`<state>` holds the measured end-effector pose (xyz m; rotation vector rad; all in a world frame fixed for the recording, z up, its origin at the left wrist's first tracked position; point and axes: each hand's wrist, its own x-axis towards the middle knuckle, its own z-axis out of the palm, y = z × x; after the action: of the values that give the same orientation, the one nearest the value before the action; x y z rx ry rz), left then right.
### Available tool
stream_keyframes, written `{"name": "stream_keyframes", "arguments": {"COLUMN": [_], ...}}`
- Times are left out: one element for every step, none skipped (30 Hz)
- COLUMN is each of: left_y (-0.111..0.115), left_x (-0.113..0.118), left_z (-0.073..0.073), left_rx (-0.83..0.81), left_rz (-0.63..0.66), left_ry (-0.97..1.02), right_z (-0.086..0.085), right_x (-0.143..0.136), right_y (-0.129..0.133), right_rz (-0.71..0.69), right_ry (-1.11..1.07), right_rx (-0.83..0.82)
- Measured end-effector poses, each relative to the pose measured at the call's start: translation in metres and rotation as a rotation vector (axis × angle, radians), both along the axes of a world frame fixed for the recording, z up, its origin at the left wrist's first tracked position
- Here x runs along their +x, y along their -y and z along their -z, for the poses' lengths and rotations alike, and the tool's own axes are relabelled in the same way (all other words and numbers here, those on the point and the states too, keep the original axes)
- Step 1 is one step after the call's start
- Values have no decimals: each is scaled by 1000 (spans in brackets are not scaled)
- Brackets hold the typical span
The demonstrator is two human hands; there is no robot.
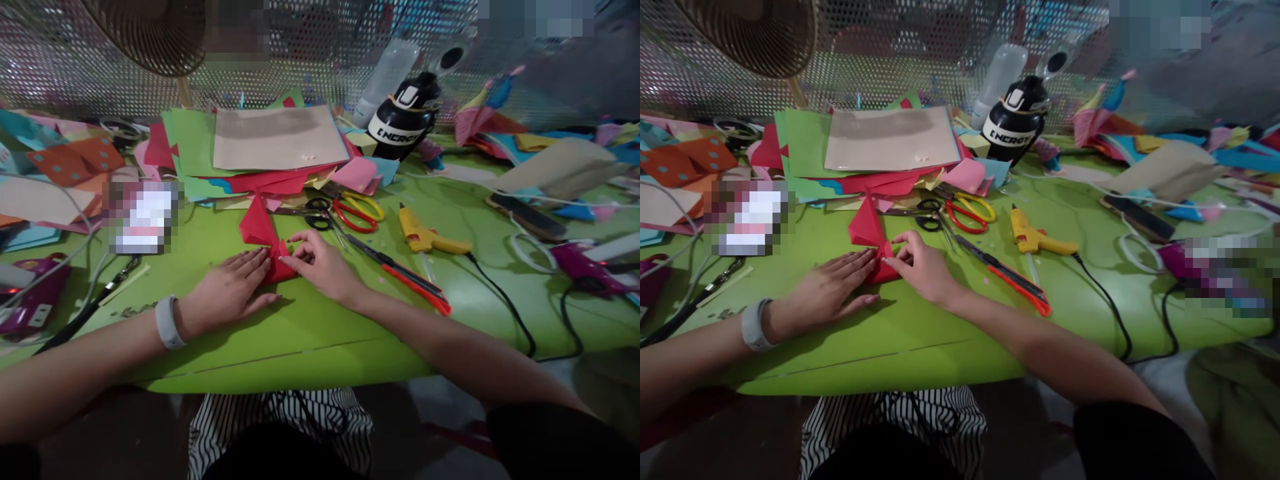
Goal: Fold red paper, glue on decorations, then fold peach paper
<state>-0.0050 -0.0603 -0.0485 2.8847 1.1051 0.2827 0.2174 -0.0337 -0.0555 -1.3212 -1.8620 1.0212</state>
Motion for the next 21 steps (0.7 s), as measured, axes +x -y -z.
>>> {"name": "stream_keyframes", "arguments": {"left_y": [1,1,1,1,1,1,1,1,1,2,2,2,2,3,3,3,3,2,2,2,3], "left_x": [0,1,2,2,3,3,3,3,3,3,3,2,2,2,1,1,1,1,1,1,2], "left_z": [1,1,1,1,1,1,1,0,0,0,0,-1,-1,-1,-1,-1,-1,-1,-1,-1,-1], "left_rx": [11,24,36,47,57,65,73,79,83,83,80,74,67,61,59,61,65,73,81,90,97], "left_rz": [2,5,10,12,12,15,21,26,30,33,35,36,37,45,57,67,74,79,81,82,84], "left_ry": [-7,-13,-18,-22,-24,-23,-18,-5,14,36,56,68,69,60,44,25,7,-7,-18,-27,-33], "right_z": [0,0,0,0,1,1,2,2,2,2,2,2,2,1,1,1,1,0,0,-1,-1], "right_x": [0,-1,-1,-2,-2,-2,-2,-2,-2,-1,-1,0,0,0,0,0,1,1,1,1,1], "right_y": [0,0,0,0,0,-1,-1,-1,-2,-2,-2,-2,-1,-1,0,0,0,0,0,0,-1], "right_rz": [5,6,1,-9,-21,-35,-46,-53,-58,-62,-67,-74,-81,-86,-87,-86,-84,-81,-80,-82,-89], "right_ry": [23,47,69,91,110,126,139,150,158,164,168,172,176,180,184,187,190,190,187,182,174], "right_rx": [18,44,76,112,149,183,213,237,253,262,264,259,250,241,235,229,224,218,209,196,181]}}
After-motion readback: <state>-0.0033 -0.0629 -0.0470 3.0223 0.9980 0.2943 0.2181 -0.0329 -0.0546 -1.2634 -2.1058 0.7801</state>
